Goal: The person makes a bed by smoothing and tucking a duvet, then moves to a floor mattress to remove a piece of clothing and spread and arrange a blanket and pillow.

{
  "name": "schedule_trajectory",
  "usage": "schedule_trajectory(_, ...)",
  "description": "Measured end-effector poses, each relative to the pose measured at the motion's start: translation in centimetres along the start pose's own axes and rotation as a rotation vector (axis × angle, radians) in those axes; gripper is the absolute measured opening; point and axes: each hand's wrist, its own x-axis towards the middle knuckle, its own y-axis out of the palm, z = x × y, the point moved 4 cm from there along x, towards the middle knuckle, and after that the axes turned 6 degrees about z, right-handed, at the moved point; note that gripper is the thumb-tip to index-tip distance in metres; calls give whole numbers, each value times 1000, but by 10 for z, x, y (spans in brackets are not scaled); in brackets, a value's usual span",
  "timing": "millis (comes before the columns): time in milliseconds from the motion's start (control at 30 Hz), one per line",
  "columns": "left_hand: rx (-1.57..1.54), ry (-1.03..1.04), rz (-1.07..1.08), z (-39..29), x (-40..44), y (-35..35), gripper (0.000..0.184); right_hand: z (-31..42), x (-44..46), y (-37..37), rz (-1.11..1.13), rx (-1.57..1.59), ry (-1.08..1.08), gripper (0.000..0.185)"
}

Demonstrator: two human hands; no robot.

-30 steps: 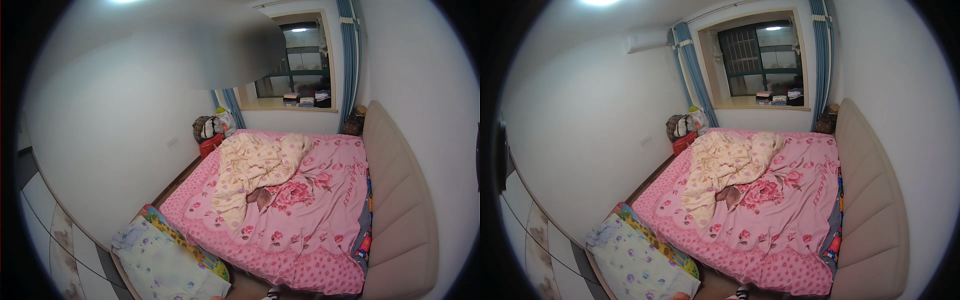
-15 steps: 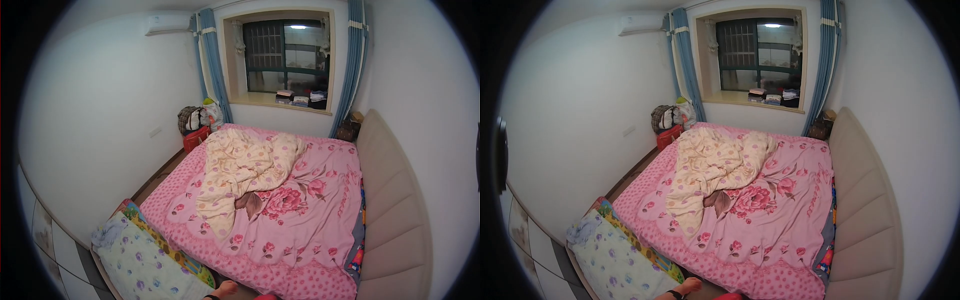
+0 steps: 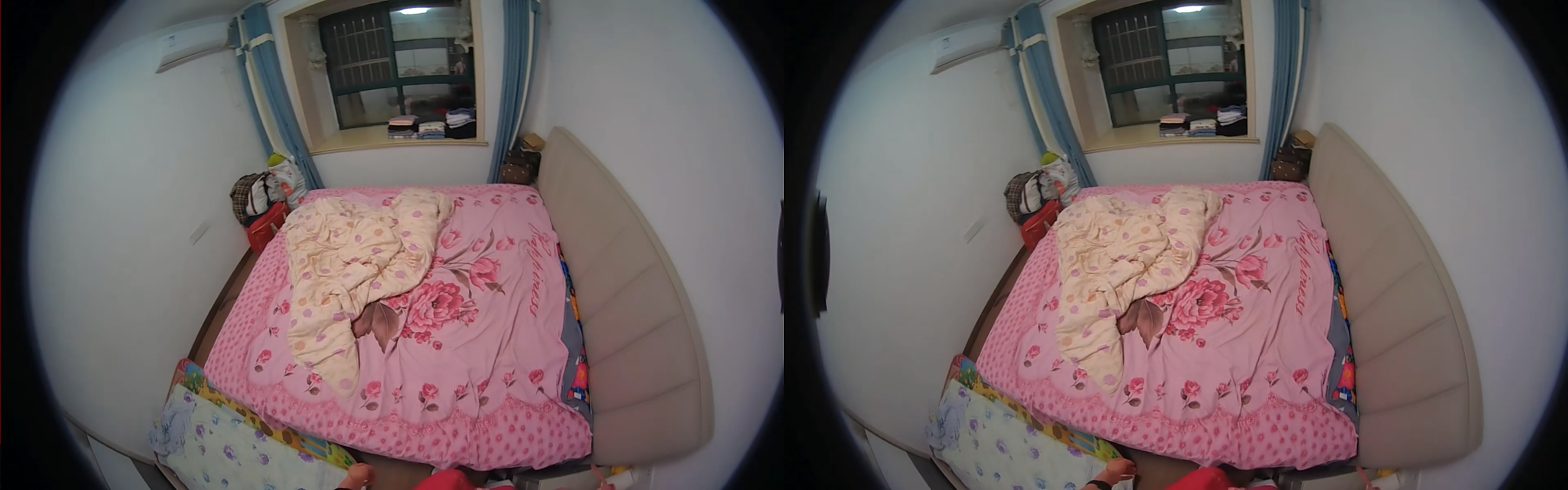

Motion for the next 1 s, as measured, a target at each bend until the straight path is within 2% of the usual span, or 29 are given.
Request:
schedule_trajectory(100, 0, 116, 40, -9, 0, 15, 18, -9, 1, -5, -3, -95, 15, 14)
schedule_trajectory(200, -39, 120, 33, -12, -8, 29, 20, -5, 25, -24, 0, -195, 8, 15)
schedule_trajectory(300, -44, 94, 116, -4, 4, 32, 21, -60, 115, -64, 248, 76, 29, 29)
schedule_trajectory(367, -29, 41, 164, -4, 10, 30, 23, -1, 60, -35, -6, -288, -131, 25)
schedule_trajectory(467, 29, -40, 166, -7, 6, 38, 25, 9, 56, -32, -50, -189, -204, 20)
schedule_trajectory(567, 135, 142, 135, -30, -6, 61, 10, -1, 63, -40, -70, -247, -242, 21)
schedule_trajectory(667, 205, 103, 167, -56, -18, 79, 15, 2, 16, -37, -147, -107, -133, 21)
schedule_trajectory(733, 357, 162, 241, -73, -11, 92, 24, -8, -6, -38, -203, -80, -109, 22)
schedule_trajectory(867, 213, 97, 297, -105, 2, 110, 41, -68, -23, -33, -272, 51, -18, 21)
schedule_trajectory(1000, 313, 77, 264, -146, 9, 122, 40, -118, -42, 0, -376, 113, 28, 22)
